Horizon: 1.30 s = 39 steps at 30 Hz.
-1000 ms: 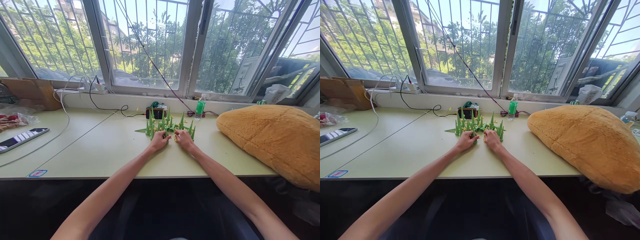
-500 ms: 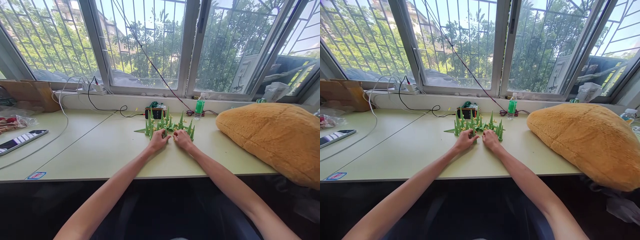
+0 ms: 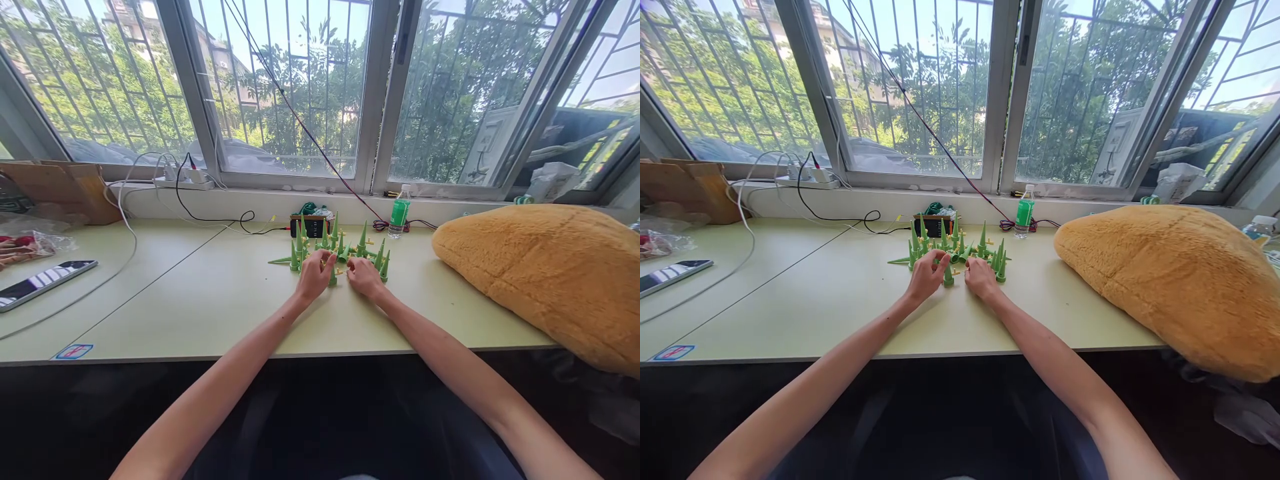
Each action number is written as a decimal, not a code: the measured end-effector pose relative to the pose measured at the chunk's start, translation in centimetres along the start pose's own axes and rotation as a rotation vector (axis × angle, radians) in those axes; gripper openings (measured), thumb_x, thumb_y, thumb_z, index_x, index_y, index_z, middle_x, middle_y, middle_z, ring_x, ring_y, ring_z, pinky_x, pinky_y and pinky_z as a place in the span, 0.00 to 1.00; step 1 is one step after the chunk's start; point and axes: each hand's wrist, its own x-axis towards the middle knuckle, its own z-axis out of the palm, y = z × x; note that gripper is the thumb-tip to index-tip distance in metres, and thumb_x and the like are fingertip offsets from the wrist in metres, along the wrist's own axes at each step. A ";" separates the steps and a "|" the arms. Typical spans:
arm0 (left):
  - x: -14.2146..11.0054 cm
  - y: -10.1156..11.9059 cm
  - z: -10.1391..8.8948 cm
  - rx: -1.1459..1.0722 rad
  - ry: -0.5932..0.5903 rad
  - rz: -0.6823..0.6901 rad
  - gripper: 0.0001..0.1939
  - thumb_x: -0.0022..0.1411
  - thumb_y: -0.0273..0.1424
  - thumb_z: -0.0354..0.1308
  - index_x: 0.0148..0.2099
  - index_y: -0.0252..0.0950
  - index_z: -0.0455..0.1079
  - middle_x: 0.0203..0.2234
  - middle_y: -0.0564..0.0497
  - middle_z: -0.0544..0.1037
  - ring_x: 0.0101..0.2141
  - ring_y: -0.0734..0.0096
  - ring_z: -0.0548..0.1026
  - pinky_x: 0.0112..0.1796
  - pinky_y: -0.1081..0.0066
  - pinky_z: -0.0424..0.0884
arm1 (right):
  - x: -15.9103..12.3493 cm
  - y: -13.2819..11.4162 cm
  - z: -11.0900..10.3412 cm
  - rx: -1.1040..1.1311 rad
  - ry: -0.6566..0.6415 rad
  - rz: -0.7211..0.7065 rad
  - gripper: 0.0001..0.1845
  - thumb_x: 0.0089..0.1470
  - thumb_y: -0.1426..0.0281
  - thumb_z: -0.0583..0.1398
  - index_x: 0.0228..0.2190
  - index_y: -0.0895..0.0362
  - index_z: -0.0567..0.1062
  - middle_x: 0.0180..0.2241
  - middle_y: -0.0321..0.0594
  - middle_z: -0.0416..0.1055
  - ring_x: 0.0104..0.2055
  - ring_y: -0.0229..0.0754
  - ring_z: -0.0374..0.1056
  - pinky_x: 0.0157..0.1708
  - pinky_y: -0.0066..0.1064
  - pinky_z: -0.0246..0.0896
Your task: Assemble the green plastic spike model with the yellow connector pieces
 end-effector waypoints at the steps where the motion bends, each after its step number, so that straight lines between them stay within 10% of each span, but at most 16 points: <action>1: 0.0 0.0 0.0 0.006 0.015 0.006 0.18 0.66 0.45 0.47 0.39 0.35 0.67 0.33 0.48 0.75 0.22 0.76 0.67 0.28 0.72 0.63 | 0.0 0.0 0.0 0.002 0.003 -0.003 0.10 0.56 0.73 0.55 0.39 0.57 0.75 0.39 0.46 0.74 0.41 0.46 0.70 0.37 0.31 0.60; 21: -0.4 0.2 0.2 0.034 -0.012 0.048 0.23 0.67 0.44 0.44 0.24 0.36 0.59 0.16 0.56 0.61 0.20 0.76 0.56 0.25 0.72 0.53 | -2.0 -1.8 -1.0 0.395 0.243 -0.391 0.14 0.66 0.66 0.48 0.43 0.56 0.71 0.42 0.45 0.70 0.39 0.40 0.68 0.40 0.29 0.62; 39: -0.3 0.7 0.1 -0.040 -0.030 0.007 0.21 0.67 0.42 0.44 0.24 0.37 0.57 0.17 0.55 0.66 0.20 0.76 0.61 0.26 0.72 0.57 | -2.3 -2.4 -1.5 0.532 0.186 -0.312 0.15 0.64 0.61 0.51 0.41 0.57 0.72 0.41 0.44 0.72 0.30 0.36 0.66 0.32 0.26 0.64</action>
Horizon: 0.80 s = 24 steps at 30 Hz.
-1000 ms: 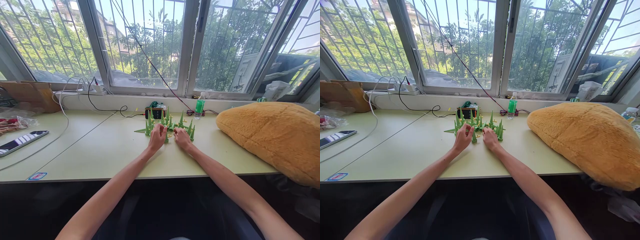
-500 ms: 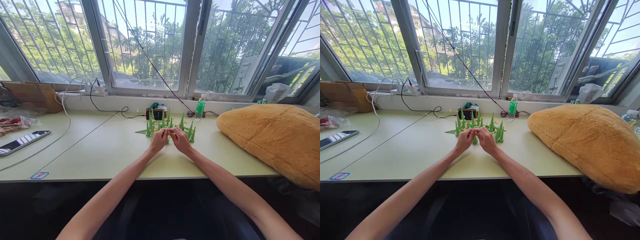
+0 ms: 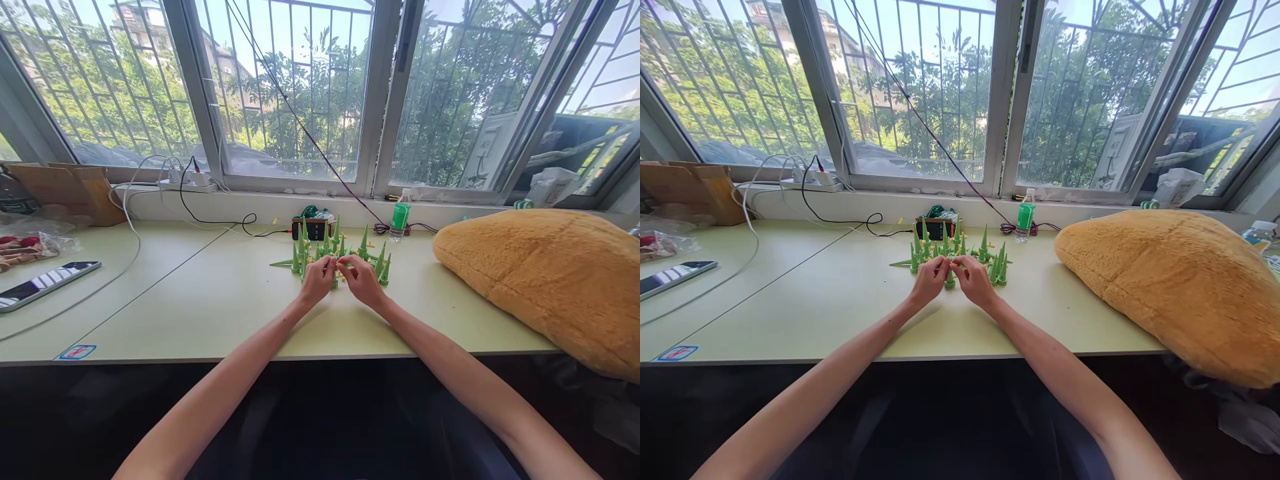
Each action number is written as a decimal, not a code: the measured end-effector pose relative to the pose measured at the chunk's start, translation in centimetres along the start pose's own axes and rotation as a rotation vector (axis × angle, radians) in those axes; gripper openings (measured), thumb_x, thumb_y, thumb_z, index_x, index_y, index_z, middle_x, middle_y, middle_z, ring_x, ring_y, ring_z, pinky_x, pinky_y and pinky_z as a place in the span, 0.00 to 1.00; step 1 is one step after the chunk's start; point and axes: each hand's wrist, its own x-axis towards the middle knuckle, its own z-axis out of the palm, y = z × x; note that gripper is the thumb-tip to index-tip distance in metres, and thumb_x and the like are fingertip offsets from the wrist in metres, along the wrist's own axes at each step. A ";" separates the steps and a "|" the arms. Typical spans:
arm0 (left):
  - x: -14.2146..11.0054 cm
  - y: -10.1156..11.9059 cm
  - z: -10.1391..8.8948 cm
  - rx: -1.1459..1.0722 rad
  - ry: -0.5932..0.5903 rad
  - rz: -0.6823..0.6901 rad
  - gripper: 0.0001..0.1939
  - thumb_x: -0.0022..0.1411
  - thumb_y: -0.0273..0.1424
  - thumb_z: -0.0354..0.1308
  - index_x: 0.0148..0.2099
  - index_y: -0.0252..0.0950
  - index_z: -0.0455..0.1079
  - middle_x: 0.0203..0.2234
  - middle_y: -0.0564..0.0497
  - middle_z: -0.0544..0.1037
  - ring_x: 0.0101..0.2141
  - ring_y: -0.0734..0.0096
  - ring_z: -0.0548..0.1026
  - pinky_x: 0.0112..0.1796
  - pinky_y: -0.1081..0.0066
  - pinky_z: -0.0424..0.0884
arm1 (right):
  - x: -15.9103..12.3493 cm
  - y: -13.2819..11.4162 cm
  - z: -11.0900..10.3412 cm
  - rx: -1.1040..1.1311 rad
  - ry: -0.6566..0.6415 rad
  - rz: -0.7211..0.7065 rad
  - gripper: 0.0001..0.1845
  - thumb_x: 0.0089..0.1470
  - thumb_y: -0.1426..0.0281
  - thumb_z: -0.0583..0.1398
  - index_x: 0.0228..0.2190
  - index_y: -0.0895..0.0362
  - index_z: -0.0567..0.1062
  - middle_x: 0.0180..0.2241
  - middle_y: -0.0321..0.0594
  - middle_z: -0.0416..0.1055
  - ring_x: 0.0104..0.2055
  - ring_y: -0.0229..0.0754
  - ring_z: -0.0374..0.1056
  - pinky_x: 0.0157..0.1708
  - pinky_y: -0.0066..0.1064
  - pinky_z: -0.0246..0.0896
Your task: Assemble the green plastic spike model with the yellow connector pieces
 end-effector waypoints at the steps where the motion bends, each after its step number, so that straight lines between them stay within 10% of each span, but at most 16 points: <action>1: 0.0 0.0 0.0 -0.004 -0.002 0.000 0.21 0.67 0.42 0.44 0.24 0.37 0.57 0.17 0.55 0.66 0.20 0.76 0.61 0.26 0.72 0.57 | 0.0 0.0 0.0 0.006 0.002 0.007 0.16 0.64 0.61 0.51 0.41 0.57 0.72 0.41 0.44 0.73 0.31 0.37 0.67 0.33 0.27 0.65; 15: -0.1 -0.1 -0.1 0.015 0.159 -0.037 0.18 0.68 0.46 0.44 0.34 0.38 0.62 0.14 0.59 0.61 0.16 0.75 0.58 0.24 0.73 0.54 | 0.3 0.6 -0.3 0.034 0.172 0.045 0.15 0.63 0.61 0.51 0.39 0.57 0.72 0.38 0.43 0.71 0.34 0.39 0.67 0.30 0.27 0.64; 24: -0.1 -0.1 -0.1 0.229 -0.024 -0.118 0.22 0.71 0.44 0.36 0.32 0.39 0.63 0.20 0.52 0.69 0.23 0.68 0.68 0.26 0.72 0.54 | 0.5 1.2 -0.1 0.053 0.211 -0.001 0.14 0.63 0.61 0.51 0.38 0.57 0.72 0.37 0.45 0.71 0.37 0.42 0.68 0.31 0.30 0.66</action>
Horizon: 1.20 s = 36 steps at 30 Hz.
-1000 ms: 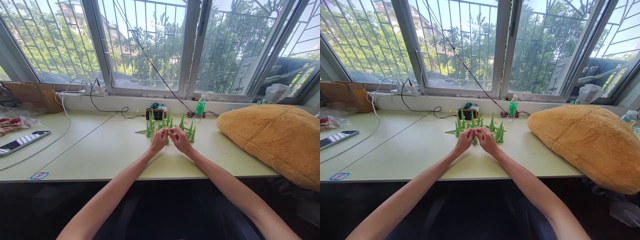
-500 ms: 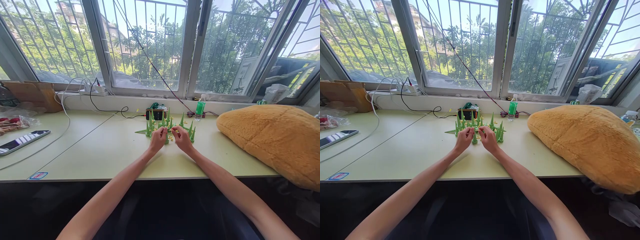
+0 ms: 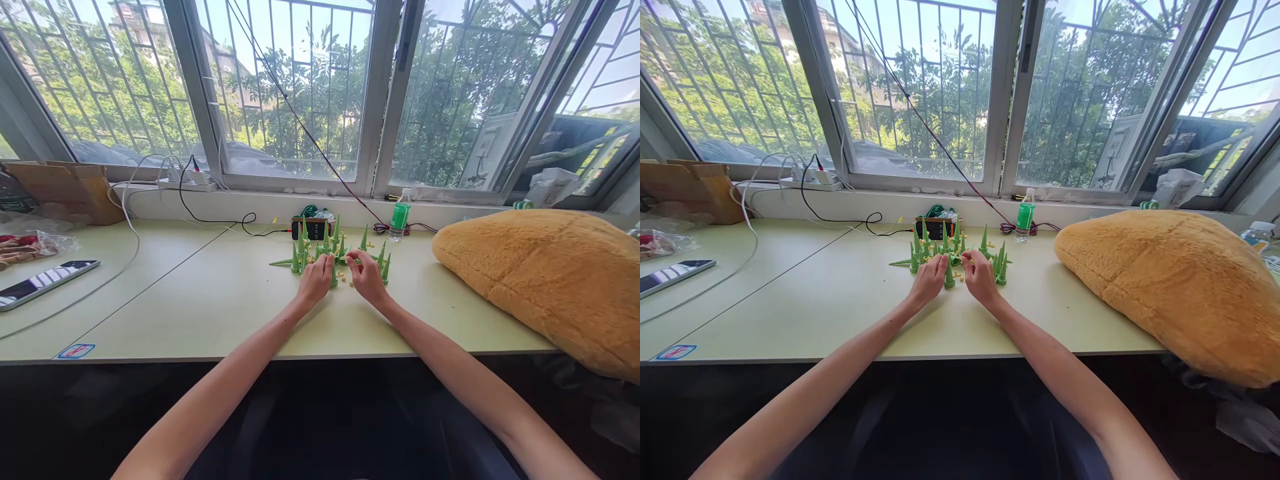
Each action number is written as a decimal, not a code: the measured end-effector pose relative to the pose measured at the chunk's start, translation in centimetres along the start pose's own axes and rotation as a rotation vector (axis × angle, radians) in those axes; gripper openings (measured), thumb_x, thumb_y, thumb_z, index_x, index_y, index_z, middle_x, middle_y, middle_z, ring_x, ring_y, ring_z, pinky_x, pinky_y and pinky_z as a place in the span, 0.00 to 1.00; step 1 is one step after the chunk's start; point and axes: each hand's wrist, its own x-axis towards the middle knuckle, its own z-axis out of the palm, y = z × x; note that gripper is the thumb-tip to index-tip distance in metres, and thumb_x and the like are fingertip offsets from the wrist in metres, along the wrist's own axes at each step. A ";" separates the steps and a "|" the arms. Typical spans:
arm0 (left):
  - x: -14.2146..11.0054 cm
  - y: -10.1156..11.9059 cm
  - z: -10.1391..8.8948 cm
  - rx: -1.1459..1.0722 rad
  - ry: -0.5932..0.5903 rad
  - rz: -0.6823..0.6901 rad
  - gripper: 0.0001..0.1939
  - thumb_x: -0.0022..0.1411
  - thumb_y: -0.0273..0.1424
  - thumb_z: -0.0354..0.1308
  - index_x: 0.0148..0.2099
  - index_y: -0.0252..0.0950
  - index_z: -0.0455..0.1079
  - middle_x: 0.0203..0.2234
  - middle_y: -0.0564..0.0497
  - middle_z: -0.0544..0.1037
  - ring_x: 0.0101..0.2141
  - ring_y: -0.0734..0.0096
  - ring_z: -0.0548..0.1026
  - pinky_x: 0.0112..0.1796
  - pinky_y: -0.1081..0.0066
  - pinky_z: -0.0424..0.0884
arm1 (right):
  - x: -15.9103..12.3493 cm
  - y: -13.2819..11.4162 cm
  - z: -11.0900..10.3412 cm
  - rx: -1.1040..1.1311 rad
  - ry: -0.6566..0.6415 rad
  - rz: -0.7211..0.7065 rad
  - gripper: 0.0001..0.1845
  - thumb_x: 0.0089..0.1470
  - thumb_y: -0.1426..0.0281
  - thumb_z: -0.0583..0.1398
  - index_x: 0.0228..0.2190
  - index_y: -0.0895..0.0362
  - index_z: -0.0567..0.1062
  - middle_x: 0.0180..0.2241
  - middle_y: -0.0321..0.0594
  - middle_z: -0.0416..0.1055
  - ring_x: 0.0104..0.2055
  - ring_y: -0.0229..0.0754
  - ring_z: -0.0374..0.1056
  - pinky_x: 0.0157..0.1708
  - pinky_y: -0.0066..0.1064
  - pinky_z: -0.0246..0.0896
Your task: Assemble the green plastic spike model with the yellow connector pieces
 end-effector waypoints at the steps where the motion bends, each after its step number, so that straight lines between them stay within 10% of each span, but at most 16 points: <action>1: 0.0 0.0 0.0 0.013 -0.026 -0.002 0.22 0.70 0.45 0.37 0.33 0.39 0.63 0.20 0.52 0.70 0.23 0.68 0.69 0.26 0.72 0.54 | 0.0 0.1 0.0 -0.002 0.001 -0.004 0.14 0.63 0.61 0.51 0.38 0.57 0.72 0.38 0.45 0.71 0.37 0.42 0.68 0.32 0.30 0.67; 7: -0.1 -0.6 0.4 0.098 -0.115 0.019 0.14 0.64 0.42 0.52 0.33 0.37 0.64 0.21 0.52 0.72 0.23 0.69 0.68 0.25 0.72 0.53 | 0.0 0.1 0.0 -0.015 -0.002 -0.003 0.15 0.63 0.61 0.51 0.38 0.57 0.72 0.39 0.46 0.71 0.38 0.43 0.68 0.34 0.31 0.67; 36: 0.5 -0.8 0.4 -0.053 0.074 -0.038 0.15 0.65 0.36 0.50 0.26 0.38 0.56 0.19 0.53 0.69 0.21 0.73 0.63 0.25 0.71 0.53 | 0.1 1.4 0.3 -0.098 -0.075 0.033 0.12 0.60 0.67 0.53 0.38 0.58 0.75 0.37 0.45 0.72 0.34 0.42 0.68 0.33 0.33 0.65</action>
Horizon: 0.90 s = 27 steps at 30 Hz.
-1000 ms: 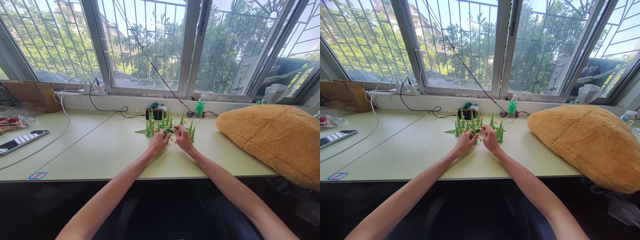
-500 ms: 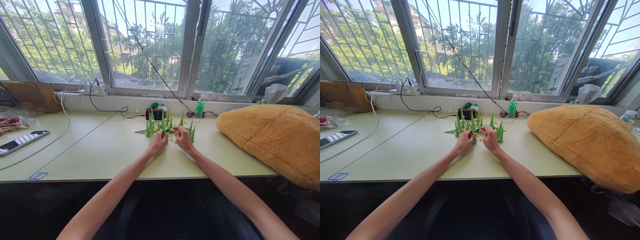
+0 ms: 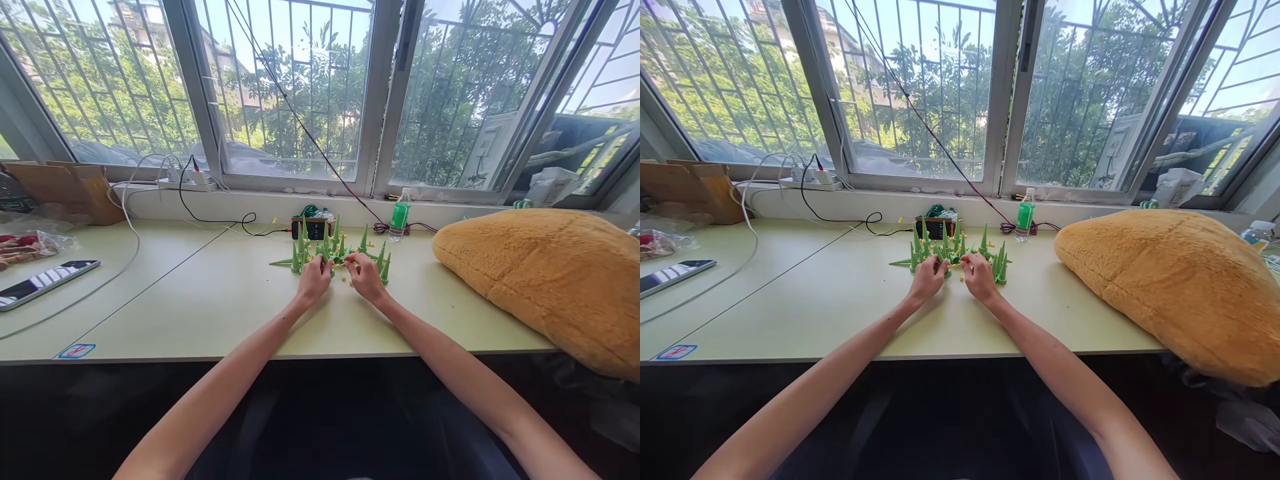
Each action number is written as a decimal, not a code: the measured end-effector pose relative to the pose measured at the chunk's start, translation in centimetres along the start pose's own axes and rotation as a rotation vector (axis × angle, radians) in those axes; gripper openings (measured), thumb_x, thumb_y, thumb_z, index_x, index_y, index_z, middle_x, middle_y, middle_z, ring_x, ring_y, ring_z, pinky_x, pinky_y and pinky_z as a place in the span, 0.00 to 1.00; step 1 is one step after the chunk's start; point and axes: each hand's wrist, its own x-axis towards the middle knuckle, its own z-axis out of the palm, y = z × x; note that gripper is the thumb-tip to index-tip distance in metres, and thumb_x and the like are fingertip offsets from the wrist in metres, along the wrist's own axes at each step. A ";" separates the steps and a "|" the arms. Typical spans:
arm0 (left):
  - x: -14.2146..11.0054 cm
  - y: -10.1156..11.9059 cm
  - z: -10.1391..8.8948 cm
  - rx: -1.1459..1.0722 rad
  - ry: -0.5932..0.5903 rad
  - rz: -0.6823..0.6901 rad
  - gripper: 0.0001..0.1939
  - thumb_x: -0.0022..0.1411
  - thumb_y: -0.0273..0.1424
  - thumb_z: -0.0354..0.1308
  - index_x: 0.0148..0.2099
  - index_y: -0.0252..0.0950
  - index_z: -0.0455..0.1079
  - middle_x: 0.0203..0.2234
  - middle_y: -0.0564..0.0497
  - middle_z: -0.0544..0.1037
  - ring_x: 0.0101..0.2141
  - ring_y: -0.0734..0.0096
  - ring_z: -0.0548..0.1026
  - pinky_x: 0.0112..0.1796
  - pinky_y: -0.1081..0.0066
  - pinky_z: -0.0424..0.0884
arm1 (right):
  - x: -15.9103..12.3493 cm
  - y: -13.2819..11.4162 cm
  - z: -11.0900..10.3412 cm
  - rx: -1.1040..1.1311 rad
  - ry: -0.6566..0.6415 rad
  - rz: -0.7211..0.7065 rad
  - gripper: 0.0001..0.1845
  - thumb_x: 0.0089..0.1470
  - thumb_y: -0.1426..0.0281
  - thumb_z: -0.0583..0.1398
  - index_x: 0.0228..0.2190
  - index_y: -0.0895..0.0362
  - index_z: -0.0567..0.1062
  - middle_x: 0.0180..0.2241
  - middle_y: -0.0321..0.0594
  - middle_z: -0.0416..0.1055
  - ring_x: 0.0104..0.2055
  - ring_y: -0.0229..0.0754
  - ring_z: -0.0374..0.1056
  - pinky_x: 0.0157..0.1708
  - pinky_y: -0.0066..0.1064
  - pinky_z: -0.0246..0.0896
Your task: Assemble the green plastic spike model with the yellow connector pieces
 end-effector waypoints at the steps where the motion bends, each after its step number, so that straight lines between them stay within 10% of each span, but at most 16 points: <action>1: 0.0 0.0 0.0 -0.003 -0.003 0.001 0.15 0.65 0.36 0.50 0.26 0.38 0.57 0.19 0.53 0.69 0.21 0.73 0.63 0.25 0.71 0.53 | 0.0 0.0 0.0 0.003 -0.003 -0.002 0.12 0.60 0.67 0.53 0.37 0.58 0.75 0.37 0.45 0.72 0.34 0.43 0.68 0.33 0.33 0.65; 27: -0.1 0.1 0.2 0.007 -0.030 0.030 0.14 0.65 0.37 0.49 0.27 0.38 0.59 0.20 0.53 0.69 0.22 0.72 0.63 0.26 0.71 0.54 | -0.2 -0.8 0.0 0.163 -0.124 0.088 0.11 0.57 0.63 0.56 0.34 0.57 0.74 0.36 0.42 0.73 0.20 0.34 0.65 0.21 0.28 0.62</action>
